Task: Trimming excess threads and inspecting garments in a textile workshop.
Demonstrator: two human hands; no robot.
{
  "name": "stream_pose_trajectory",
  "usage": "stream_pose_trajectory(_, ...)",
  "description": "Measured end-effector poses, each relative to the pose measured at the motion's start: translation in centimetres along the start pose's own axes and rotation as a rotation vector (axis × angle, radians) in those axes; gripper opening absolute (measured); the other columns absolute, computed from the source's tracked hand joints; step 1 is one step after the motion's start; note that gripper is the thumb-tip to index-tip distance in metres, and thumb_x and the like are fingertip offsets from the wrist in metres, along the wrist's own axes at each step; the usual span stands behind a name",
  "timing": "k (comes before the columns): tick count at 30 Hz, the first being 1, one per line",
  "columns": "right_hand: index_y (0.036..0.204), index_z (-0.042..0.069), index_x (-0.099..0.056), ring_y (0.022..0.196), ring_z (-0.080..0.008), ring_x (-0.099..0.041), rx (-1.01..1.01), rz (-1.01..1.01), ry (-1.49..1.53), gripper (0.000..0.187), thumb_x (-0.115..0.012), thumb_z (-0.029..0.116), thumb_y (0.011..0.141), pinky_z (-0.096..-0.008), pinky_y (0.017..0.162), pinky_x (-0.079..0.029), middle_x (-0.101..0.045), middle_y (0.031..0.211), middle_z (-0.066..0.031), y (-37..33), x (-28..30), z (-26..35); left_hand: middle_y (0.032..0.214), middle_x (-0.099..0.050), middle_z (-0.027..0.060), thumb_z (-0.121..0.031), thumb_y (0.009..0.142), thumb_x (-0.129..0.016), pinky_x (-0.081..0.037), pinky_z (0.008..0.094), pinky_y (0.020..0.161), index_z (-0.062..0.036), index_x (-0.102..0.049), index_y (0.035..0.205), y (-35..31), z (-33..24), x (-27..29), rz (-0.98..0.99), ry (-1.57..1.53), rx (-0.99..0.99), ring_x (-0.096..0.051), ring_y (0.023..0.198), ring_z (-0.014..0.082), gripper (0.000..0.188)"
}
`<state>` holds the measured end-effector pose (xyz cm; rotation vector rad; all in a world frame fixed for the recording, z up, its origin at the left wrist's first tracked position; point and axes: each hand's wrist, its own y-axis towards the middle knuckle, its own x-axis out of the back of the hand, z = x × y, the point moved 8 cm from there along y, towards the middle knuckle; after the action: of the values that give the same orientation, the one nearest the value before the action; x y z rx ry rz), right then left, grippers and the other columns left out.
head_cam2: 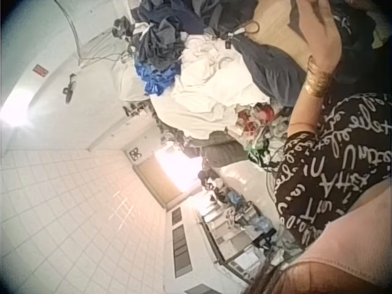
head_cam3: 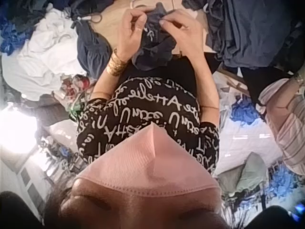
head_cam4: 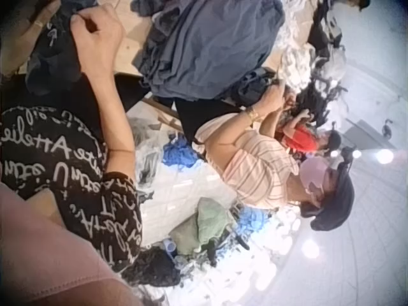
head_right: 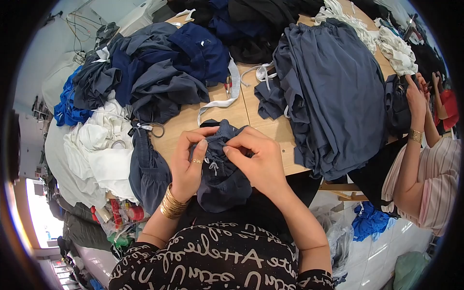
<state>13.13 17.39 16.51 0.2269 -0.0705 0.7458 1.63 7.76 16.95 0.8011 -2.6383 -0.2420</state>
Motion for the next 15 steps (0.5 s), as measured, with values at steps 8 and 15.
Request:
stream_pose_trajectory(8,0.076,-0.003,-0.062,0.064,-0.0044,-0.048,-0.205,-0.014,0.363,0.007,-0.065,0.002,0.075,-0.0183,0.059,-0.036,-0.053,0.071,0.0003,0.2,-0.1,-3.5,0.113,-0.050,0.0070,-0.012,0.089,-0.055,-0.039,0.0237,0.086,-0.0019,-0.044,0.110,0.3,1.9,-1.3,0.136,-0.368,0.247,-0.049,0.096,0.0104,0.025)
stream_pose_trajectory(15,0.073,-0.003,-0.060,0.059,-0.0052,-0.049,-0.027,-0.123,0.142,0.006,-0.064,0.000,0.075,-0.0198,0.054,-0.038,-0.054,0.071,-0.0017,0.0,0.5,-1.1,0.109,-0.051,0.0059,-0.011,0.084,-0.063,-0.041,0.0257,0.088,-0.0035,-0.044,0.119,-0.3,4.4,-0.7,0.095,-0.344,0.413,-0.049,0.098,0.0113,0.041)
